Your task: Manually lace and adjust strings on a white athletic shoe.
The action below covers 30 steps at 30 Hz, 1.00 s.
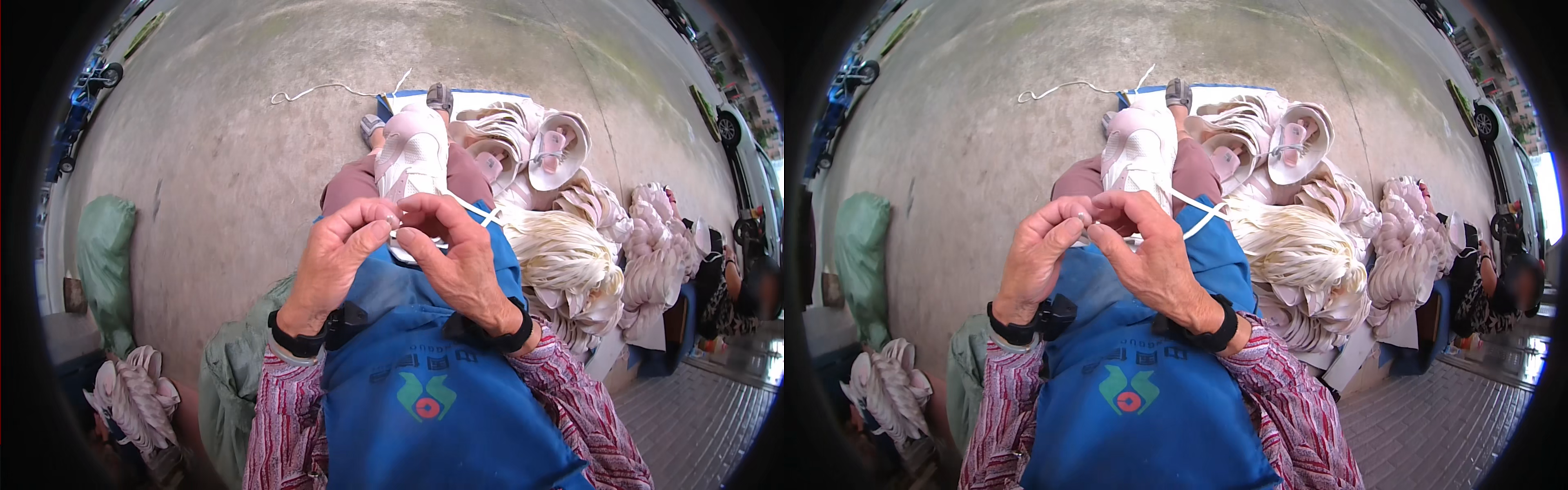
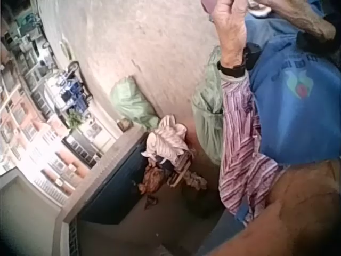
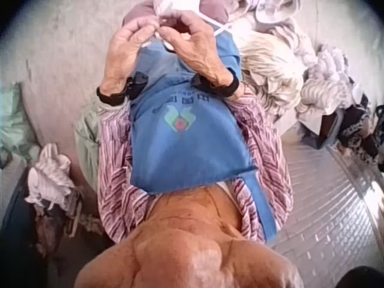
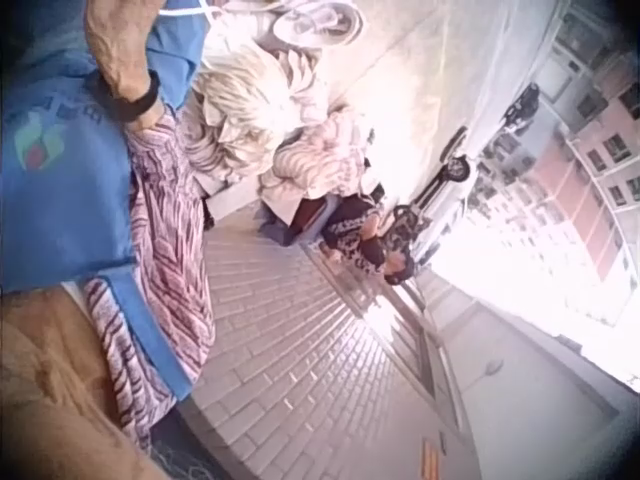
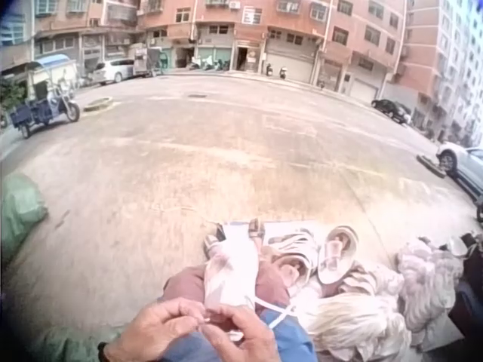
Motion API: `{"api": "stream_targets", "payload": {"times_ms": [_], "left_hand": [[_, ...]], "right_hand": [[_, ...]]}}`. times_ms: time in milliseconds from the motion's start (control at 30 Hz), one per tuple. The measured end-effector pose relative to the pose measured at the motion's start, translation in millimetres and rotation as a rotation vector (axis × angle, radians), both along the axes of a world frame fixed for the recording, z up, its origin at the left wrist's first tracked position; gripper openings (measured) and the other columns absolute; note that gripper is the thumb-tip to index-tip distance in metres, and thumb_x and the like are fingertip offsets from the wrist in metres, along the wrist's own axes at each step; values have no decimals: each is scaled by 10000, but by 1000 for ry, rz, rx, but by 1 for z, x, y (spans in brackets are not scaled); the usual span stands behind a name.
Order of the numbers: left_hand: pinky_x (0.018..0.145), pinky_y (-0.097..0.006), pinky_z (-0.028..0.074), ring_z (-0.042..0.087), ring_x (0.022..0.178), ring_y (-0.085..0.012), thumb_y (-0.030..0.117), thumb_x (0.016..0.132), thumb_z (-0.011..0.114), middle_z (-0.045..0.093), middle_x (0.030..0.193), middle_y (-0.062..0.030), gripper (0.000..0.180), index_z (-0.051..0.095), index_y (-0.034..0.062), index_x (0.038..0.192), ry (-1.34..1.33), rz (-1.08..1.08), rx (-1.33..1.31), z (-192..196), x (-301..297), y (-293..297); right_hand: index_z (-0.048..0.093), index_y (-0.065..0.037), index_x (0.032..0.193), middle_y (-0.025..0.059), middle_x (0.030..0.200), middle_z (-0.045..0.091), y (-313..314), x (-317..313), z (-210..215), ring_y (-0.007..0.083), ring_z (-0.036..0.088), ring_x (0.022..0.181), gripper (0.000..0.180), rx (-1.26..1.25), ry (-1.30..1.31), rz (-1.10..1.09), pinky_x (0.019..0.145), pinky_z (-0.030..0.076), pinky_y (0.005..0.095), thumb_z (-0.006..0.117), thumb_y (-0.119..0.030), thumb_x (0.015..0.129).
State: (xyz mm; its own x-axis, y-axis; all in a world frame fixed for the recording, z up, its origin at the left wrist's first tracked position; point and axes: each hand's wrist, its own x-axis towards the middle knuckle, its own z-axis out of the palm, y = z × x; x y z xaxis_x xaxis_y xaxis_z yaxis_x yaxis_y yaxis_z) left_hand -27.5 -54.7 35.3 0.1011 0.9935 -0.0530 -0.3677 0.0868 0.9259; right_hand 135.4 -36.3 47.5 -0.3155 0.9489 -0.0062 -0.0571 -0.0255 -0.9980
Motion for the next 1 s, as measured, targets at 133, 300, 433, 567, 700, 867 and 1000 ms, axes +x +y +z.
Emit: {"api": "stream_targets", "payload": {"times_ms": [133,300,433,567,700,867,1000], "left_hand": [[774,-207,469,594,822,-88,127,943,570,642,897,-43,170,582,-27,1014,70,-99,-94,10,1,-11],[793,-208,474,623,864,-111,97,935,576,656,905,-91,253,467,-30,1124,-21,-109,-98,9,18,-19],[791,-223,479,633,883,-123,66,927,578,660,920,-125,312,391,-19,1162,3,-163,-113,15,27,-26],[805,-231,476,635,900,-130,80,917,596,662,934,-125,347,388,-16,1179,-25,-189,-143,21,38,-31],[884,-266,453,601,964,-131,82,902,611,652,978,-86,337,443,-6,1180,89,-186,-68,16,46,-35],[830,-256,460,590,869,-115,162,939,567,640,931,-75,194,562,-14,1021,210,-1,-25,-12,23,-29],[770,-249,482,612,785,-125,366,989,443,654,828,-80,421,608,-14,918,241,-192,-199,-35,10,-21]], "right_hand": [[662,-34,1021,60,796,599,1,11,2,160,579,745,215,491,-226,-55,661,472,278,676,-35,807],[666,-29,1039,54,839,597,-4,28,-4,150,582,722,225,330,-204,100,640,472,270,669,-30,814],[669,23,1006,50,914,592,-8,38,2,83,592,681,155,-98,87,143,626,486,203,634,-39,868],[658,21,1001,60,891,589,-6,57,3,90,589,706,148,-14,55,259,625,481,213,628,-50,875],[635,16,881,75,890,601,-6,69,6,129,596,767,130,116,-41,204,677,481,249,587,-102,907],[436,-83,804,20,724,487,1,106,72,241,590,682,232,151,285,52,820,490,506,424,-222,989],[412,-84,833,-19,574,471,17,167,107,158,433,373,215,71,486,683,599,513,423,344,-185,1010]]}}
